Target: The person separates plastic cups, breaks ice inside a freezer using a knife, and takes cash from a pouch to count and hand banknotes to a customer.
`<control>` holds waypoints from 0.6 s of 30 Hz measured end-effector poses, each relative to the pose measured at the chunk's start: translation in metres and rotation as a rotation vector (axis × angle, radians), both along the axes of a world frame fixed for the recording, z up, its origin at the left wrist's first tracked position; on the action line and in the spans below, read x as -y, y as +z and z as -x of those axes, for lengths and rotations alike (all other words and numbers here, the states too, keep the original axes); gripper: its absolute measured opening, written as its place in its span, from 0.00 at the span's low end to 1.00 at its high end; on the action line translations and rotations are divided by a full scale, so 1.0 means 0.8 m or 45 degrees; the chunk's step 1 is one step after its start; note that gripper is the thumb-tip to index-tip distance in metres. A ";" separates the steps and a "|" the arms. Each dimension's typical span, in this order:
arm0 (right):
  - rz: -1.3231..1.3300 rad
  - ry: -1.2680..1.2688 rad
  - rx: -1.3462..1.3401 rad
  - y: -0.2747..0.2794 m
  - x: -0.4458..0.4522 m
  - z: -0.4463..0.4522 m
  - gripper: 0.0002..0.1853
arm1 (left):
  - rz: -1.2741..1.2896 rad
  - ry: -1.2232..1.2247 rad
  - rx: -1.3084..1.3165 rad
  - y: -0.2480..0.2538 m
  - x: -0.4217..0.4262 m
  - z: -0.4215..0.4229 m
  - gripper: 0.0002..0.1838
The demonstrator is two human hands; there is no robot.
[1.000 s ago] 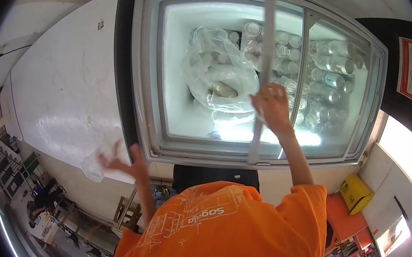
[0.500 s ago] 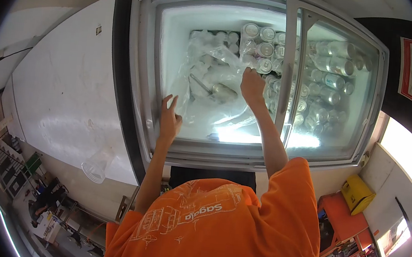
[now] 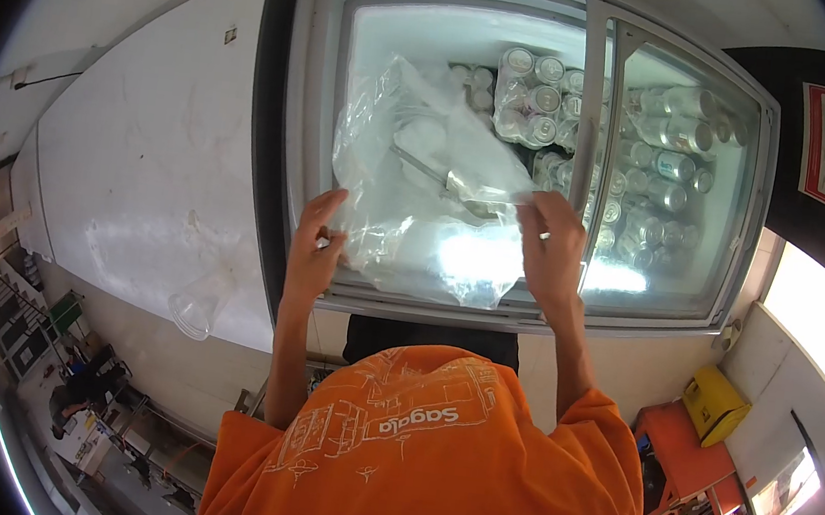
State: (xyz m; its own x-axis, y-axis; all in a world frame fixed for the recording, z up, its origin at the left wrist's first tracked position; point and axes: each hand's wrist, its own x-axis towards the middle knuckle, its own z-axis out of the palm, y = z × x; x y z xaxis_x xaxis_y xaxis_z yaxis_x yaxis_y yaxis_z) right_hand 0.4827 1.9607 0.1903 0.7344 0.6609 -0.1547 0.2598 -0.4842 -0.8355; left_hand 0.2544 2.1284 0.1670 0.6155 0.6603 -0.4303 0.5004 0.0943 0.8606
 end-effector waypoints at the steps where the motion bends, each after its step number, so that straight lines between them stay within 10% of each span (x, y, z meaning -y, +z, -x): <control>1: -0.031 -0.017 0.010 0.016 0.001 -0.003 0.03 | 0.044 0.058 0.017 0.023 -0.002 0.002 0.31; 8: -0.519 -0.186 0.001 0.110 -0.011 -0.034 0.08 | 0.211 0.373 0.333 0.135 -0.019 0.021 0.31; 18: -0.970 0.377 0.341 0.331 -0.203 -0.045 0.15 | 0.525 0.395 1.215 0.345 -0.189 0.075 0.15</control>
State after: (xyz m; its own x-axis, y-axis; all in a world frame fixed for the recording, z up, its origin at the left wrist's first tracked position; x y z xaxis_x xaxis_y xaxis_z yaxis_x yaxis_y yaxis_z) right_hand 0.5190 2.1231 0.4548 0.4634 0.6841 0.5632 0.5219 0.3029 -0.7974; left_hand 0.1943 2.2800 0.4434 0.6450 0.7592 -0.0872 -0.4540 0.4724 0.7555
